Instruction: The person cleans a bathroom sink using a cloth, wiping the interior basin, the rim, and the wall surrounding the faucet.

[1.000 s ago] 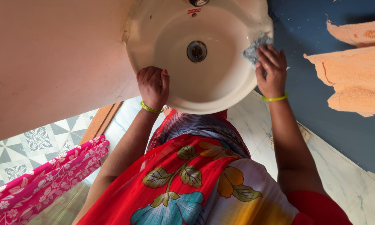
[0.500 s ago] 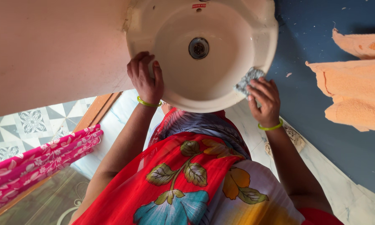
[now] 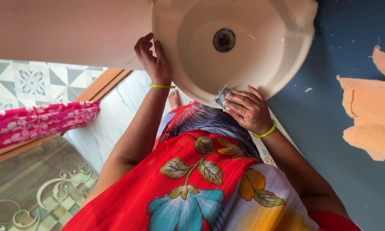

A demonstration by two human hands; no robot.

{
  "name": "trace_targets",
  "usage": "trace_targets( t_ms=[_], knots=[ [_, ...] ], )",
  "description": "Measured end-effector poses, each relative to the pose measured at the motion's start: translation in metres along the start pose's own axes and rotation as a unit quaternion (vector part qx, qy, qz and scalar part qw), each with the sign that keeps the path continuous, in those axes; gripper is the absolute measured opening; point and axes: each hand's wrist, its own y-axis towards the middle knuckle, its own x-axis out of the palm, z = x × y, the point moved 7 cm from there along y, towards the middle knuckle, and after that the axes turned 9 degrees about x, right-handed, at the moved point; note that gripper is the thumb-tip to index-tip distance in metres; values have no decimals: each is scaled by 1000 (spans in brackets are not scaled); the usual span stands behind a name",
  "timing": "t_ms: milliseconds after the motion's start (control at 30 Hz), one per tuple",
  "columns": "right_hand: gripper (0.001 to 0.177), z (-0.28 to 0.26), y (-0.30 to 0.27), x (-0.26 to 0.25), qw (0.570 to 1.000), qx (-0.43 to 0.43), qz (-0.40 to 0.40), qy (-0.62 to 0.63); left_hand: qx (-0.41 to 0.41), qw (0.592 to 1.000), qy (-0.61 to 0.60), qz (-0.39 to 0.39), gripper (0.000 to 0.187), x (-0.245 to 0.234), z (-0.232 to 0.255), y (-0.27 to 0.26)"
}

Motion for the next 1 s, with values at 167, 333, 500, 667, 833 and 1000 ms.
trace_targets(
  t_ms=[167,333,500,667,833,1000],
  knots=[
    [24,27,-20,-3,999,-32,12,-28,-35,999,-31,-5,23,-4,-21,-14],
    [26,37,-24,-18,998,-29,5,-55,-103,988,-113,-31,20,-30,-68,-49],
    [28,-2,4,-6,999,-31,-4,-29,-186,944,47,-270,27,-67,-141,-105],
    [26,-45,40,14,1000,-16,2,-1,-187,899,150,-367,32,-116,-210,-171],
    [25,-69,62,27,1000,12,18,-8,-214,860,202,-416,36,-148,-260,-198],
    [26,-70,48,18,999,13,30,-26,-248,812,257,-462,37,-185,-292,-180]
  ],
)
